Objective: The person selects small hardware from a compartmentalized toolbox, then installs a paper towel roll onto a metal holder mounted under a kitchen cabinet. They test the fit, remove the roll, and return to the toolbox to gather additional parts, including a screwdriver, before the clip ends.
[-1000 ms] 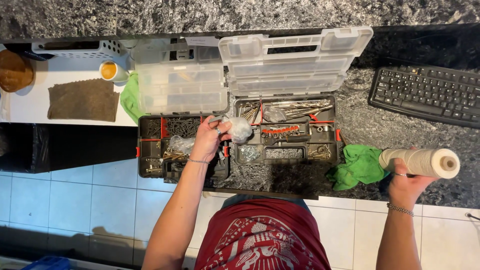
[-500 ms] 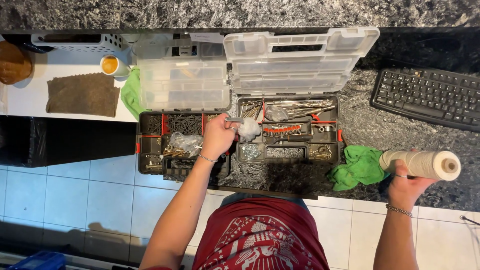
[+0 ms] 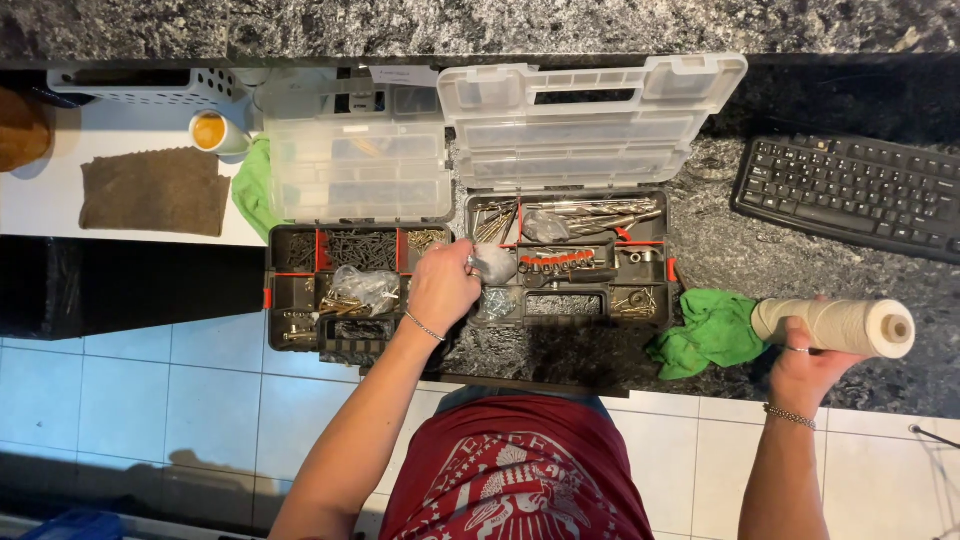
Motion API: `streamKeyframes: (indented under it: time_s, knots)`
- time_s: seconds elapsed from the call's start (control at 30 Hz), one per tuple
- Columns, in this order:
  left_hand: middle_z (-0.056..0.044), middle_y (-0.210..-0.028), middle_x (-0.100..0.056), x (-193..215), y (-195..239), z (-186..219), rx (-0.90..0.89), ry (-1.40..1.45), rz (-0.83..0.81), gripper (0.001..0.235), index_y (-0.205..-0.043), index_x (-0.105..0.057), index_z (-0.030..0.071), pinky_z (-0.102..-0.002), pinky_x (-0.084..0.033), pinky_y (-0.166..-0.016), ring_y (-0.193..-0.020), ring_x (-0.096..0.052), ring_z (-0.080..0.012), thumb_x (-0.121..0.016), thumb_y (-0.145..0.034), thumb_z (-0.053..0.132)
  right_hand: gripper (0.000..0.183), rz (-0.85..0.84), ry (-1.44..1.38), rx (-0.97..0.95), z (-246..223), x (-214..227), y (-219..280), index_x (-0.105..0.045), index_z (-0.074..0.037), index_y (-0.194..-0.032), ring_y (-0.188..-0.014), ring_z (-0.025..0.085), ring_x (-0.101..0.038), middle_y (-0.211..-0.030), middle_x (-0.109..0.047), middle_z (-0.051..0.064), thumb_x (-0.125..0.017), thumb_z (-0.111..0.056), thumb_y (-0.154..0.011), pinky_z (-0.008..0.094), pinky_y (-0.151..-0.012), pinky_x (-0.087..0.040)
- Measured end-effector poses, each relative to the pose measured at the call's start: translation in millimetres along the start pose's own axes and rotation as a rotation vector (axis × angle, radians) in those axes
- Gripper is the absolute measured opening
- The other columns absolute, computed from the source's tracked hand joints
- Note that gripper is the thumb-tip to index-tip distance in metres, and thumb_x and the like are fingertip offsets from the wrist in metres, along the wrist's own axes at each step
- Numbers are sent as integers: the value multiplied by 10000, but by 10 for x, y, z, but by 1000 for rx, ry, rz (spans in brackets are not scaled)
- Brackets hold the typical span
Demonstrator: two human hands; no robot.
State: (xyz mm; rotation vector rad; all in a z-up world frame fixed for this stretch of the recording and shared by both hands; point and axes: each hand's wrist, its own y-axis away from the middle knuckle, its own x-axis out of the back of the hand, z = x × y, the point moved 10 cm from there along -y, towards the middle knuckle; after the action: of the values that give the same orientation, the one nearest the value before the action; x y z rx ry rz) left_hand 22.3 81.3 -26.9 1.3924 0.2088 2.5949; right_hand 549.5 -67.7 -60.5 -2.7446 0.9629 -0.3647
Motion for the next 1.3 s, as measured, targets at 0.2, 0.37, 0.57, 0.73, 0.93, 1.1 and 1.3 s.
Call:
streamKeyframes:
  time_s: [0.2,0.37,0.57,0.73,0.93,1.1,1.3]
  knots:
    - [-94,-907,-616,-134,116,208,-283,-209,127,229,-883,-579,55,-452,-495,-762,-921,-541,-323,-721,-724,-30,701,10,-26,12,54,19,6,-175,-99,-1514,-1328,354,-512,-1478,-458,303,-598,131,-1005,499,-1212,-384]
    - [-12,-819,-677,-108,44,76,-172,-225,-67,200,-963,-711,159,-385,-332,-886,-1010,-591,-225,-703,-773,98,670,23,15,-26,-57,-35,7,-178,-62,-1495,-1358,372,-521,-1494,-462,342,-599,99,-999,471,-1200,-376]
    - [-68,-1071,-668,-227,52,260,-438,-378,46,377,-1011,-673,93,-475,-386,-878,-1068,-528,-311,-766,-652,27,739,32,54,7,-6,-32,-68,-172,-79,-1504,-1279,340,-508,-1434,-465,286,-648,77,-961,470,-1185,-380]
    - [-125,-1094,-540,-144,-116,274,-331,-539,127,321,-983,-623,89,-468,-464,-746,-995,-498,-340,-767,-715,191,739,26,10,10,61,-6,-35,-162,-83,-1514,-1306,359,-539,-1457,-466,309,-631,68,-963,490,-1188,-391]
    - [-3,-1080,-766,-72,120,931,-563,-11,-41,122,-744,-629,140,-425,-373,-848,-1007,-591,-253,-667,-733,25,672,2,84,49,-157,-108,-60,-176,-36,-1469,-1288,370,-506,-1400,-447,306,-586,46,-942,502,-1178,-377]
    - [23,-990,-709,-866,-138,898,-580,-425,-191,125,-826,-745,126,-464,-424,-841,-1022,-557,-285,-709,-707,109,666,2,94,67,-152,-107,-73,-191,-35,-1464,-1261,374,-517,-1368,-475,309,-595,34,-938,502,-1172,-379]
    - [-55,-722,-662,-809,-322,878,-492,-245,-282,19,-727,-669,90,-431,-500,-784,-902,-566,-286,-658,-731,75,641,34,87,35,-92,-32,-48,-221,-36,-1450,-1279,347,-522,-1360,-529,271,-603,15,-937,486,-1183,-372]
